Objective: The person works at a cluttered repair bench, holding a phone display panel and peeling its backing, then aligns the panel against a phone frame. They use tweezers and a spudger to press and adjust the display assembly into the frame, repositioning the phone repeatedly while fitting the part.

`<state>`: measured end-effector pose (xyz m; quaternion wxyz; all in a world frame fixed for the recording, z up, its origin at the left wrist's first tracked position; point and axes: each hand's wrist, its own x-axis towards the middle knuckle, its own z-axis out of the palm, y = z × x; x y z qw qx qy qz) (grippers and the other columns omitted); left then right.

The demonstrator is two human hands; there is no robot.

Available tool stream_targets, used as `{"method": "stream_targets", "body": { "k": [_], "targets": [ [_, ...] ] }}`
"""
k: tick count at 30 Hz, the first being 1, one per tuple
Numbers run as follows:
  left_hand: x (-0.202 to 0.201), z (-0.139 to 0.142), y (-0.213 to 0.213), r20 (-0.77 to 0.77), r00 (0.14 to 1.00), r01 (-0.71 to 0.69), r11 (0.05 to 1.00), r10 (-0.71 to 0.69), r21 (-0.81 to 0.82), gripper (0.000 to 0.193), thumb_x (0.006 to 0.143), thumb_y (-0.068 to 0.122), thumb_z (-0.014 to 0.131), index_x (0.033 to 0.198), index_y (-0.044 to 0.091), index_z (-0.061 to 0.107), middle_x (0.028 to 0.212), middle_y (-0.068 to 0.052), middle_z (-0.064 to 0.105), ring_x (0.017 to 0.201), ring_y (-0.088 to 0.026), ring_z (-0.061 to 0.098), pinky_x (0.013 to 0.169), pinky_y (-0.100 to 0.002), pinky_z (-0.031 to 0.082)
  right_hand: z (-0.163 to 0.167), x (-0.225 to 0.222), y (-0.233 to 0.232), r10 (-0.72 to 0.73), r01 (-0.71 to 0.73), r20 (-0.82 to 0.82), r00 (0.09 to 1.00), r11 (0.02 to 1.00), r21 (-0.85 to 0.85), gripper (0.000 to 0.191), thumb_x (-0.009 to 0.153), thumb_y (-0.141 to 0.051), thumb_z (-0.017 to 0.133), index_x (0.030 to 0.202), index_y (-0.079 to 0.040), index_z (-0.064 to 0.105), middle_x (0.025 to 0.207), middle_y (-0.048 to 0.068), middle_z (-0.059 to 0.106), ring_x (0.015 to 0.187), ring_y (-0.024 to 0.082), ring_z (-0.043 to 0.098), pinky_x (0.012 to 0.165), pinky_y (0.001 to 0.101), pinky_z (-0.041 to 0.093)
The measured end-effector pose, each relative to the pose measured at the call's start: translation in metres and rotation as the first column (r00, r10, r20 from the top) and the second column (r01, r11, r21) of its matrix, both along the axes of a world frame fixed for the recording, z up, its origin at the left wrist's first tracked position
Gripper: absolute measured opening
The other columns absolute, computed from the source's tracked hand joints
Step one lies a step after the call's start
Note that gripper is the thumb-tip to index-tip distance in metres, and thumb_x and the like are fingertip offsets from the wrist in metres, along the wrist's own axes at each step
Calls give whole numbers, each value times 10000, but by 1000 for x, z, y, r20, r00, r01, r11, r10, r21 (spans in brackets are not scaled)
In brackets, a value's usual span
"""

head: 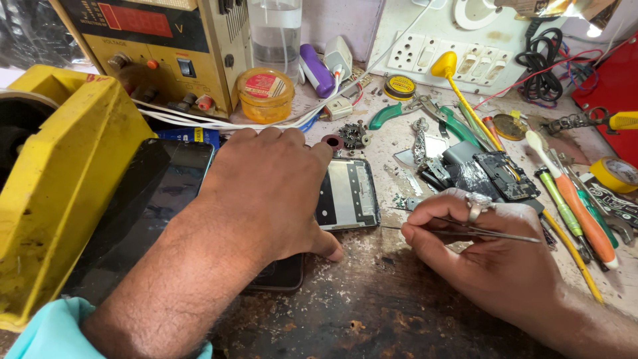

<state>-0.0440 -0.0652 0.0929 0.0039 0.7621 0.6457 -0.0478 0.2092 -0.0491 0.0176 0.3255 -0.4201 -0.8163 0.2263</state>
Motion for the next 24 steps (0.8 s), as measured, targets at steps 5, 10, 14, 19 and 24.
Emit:
{"method": "stream_targets", "body": {
  "k": [5,10,14,19,24],
  "targets": [
    [-7,-10,6,25,993,110,985,-114,134,1102,513,716,908,1362,109,555,1189,-116,632,1213,-320,572,1030,-506,423,19,0,-6,25,-33,45,999,981,191,122,945,-107,693,1045,-61,746,928,13,727,852,83,666,762,254,552],
    [-17,-15,11,163,962,160,936,-220,314,982,554,604,921,1330,105,587,1145,-130,645,1166,-336,588,1013,-527,418,36,6,-5,6,-112,217,976,870,480,63,915,-94,664,961,-74,702,989,105,661,967,241,654,810,352,524],
    [-19,-17,13,210,935,186,899,-286,396,1021,516,600,930,1346,112,589,1114,-136,652,1129,-341,605,1007,-505,431,35,6,3,57,-204,314,948,865,459,265,907,-100,684,1169,-98,725,883,49,691,844,211,684,705,342,548],
    [-20,-19,13,224,921,210,891,-319,403,1011,510,577,931,1344,113,598,1118,-140,651,1107,-344,619,999,-511,435,27,2,7,73,-252,378,923,856,451,450,802,-241,835,1239,-176,746,911,51,716,796,174,710,656,324,585],
    [-16,-22,14,214,931,213,916,-296,339,1053,519,582,926,1393,117,568,1118,-138,648,1106,-323,623,999,-485,459,22,3,7,58,-233,347,936,839,491,328,747,-163,836,1069,-146,776,875,41,736,784,166,727,656,311,601]
  ]
}}
